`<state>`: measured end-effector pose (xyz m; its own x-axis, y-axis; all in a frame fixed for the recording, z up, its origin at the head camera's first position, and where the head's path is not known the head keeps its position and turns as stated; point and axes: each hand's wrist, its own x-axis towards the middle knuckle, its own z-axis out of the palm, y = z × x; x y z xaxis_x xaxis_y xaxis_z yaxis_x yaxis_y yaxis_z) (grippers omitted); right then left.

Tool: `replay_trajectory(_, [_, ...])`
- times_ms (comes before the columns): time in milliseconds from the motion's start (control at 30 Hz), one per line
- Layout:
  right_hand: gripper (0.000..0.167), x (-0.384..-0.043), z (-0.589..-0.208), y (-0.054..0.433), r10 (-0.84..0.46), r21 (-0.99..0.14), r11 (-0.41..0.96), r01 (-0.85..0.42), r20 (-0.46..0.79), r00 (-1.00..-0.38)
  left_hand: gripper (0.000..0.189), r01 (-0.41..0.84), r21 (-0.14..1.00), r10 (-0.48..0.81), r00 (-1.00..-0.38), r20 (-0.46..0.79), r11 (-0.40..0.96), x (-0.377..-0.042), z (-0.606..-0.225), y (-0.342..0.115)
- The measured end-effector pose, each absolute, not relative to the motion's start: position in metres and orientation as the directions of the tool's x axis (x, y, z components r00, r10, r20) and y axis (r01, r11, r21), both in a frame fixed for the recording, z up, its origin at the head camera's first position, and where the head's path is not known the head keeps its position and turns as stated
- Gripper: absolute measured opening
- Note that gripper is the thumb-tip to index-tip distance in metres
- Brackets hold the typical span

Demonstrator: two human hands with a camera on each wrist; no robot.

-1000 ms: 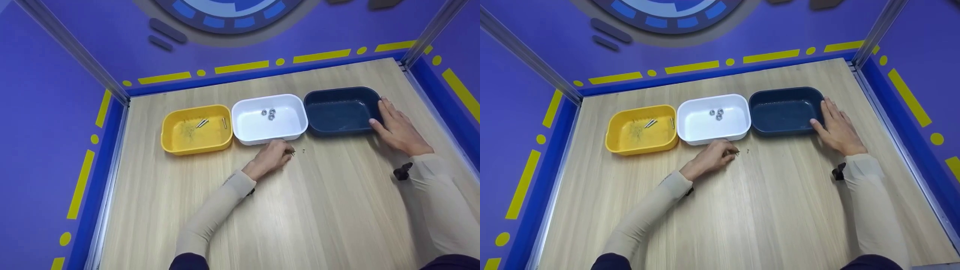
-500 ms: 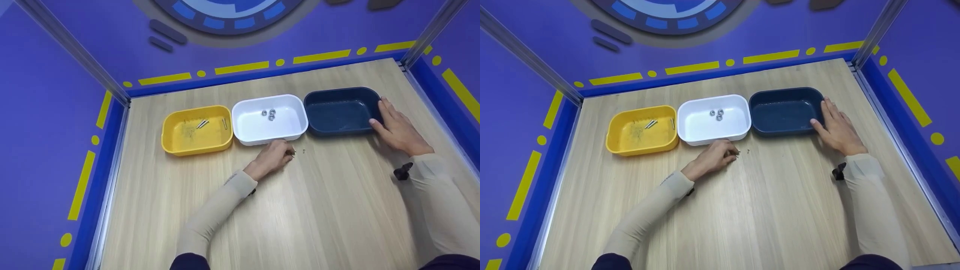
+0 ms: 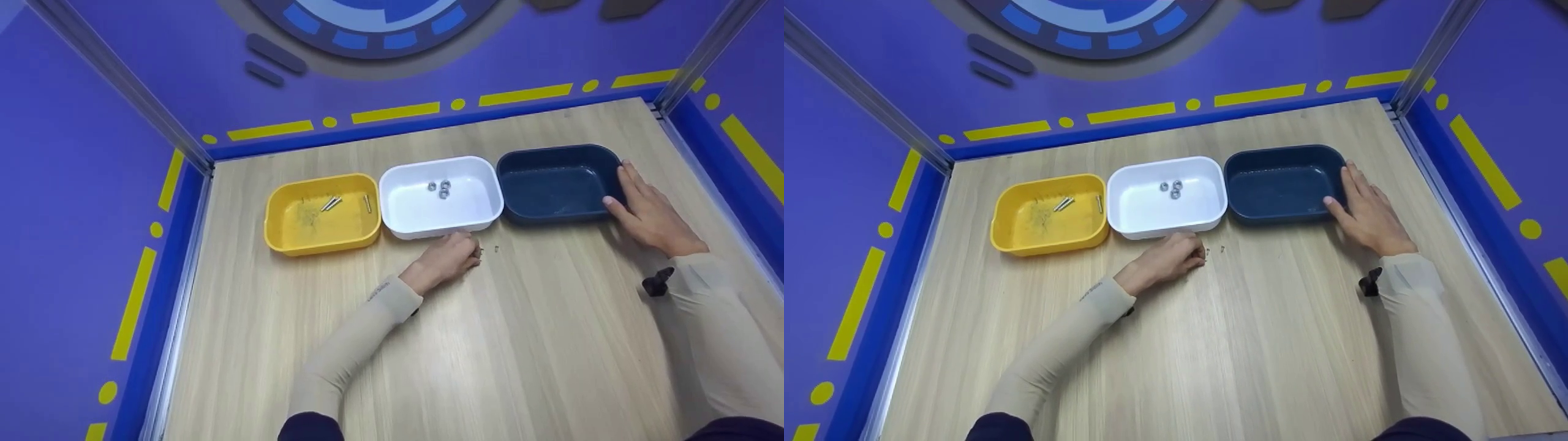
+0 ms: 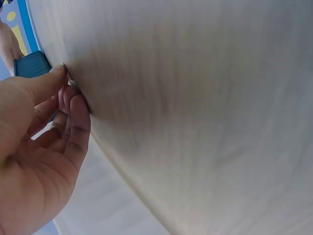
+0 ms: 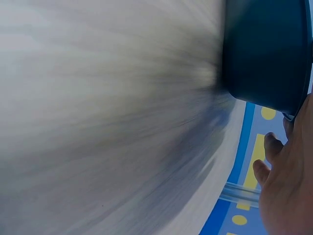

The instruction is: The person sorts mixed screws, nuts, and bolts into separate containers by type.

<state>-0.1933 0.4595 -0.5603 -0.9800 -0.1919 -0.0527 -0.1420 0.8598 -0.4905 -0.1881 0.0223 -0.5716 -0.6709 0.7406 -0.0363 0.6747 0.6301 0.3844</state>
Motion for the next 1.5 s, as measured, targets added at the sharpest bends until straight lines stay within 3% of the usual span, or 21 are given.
replay_trajectory(400, [0.082, -0.193, -0.559, 0.46, -0.193, -0.49, 0.859, -0.145, -0.048, -0.98, 0.015, 0.691, 0.412, 0.74, -0.671, 0.057, 0.595, -0.185, -0.572, 0.022])
replay_trajectory(1133, [0.081, -0.193, -0.561, 0.46, -0.204, -0.495, 0.854, -0.162, -0.033, -0.978, 0.014, 0.743, 0.44, 0.742, -0.633, 0.22, 0.504, -0.186, -0.539, 0.045])
replay_trajectory(1500, [0.083, -0.192, -0.557, 0.456, -0.207, -0.405, 0.896, -0.181, -0.023, -0.978, 0.018, 0.713, 0.48, 0.713, -0.664, 0.225, 0.512, -0.21, -0.52, 0.065])
